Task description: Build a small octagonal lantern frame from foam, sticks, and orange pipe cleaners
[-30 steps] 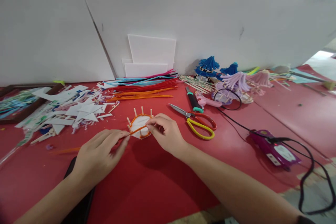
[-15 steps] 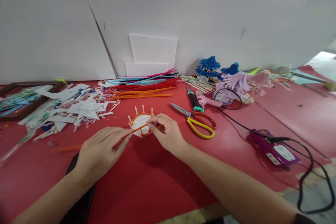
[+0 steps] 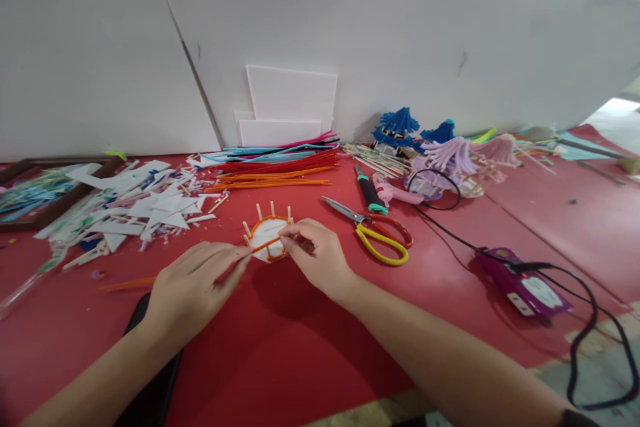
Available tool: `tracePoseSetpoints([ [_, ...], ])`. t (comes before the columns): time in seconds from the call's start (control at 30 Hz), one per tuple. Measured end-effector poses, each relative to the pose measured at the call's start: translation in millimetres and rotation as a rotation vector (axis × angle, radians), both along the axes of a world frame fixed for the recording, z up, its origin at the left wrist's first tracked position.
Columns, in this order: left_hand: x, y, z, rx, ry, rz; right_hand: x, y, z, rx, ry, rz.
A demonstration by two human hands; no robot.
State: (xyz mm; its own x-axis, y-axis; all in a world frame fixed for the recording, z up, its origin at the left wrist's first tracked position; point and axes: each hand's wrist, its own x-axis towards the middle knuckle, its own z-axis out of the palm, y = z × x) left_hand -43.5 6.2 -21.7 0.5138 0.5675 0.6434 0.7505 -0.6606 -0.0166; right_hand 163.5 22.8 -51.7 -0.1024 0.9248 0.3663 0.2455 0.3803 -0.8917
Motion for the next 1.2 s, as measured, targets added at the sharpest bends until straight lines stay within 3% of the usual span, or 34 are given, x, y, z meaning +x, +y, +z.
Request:
tracePoseSetpoints([
  [0.27, -2.1, 0.1, -2.7, 0.008, -0.004, 0.001, 2.3, -4.3, 0.2, -0.014, -0.028, -0.003],
  [0.5, 0.3, -0.1, 1.4, 0.034, 0.003, -0.02, 35.9, 4.1, 27.7, 0.132, -0.234, -0.186],
  [0.67, 1.7, -0.7, -0.1, -0.015, -0.002, -0.009, 77.0, 5.0, 39.3, 0.089, -0.699, -0.283],
  [0.8, 1.2, -1.1, -1.3, -0.021, -0.013, -0.02, 103.5, -9.4, 27.7, -0.004, -1.178, -0.297],
  [0.87, 1.1, -1.0, -1.1, -0.023, -0.019, -0.024, 116.1, -16.8, 18.9, -0.033, -1.321, -0.27],
  [1.0, 1.3, -1.3, -1.0, -0.051, -0.026, -0.012, 136.0, -20.7, 8.9, -0.086, -1.35, -0.245],
  [1.2, 1.0, -2.9, -2.3, -0.061, -0.043, 0.002, 143.5, 3.0, 14.9, -0.243, -1.275, -0.198],
])
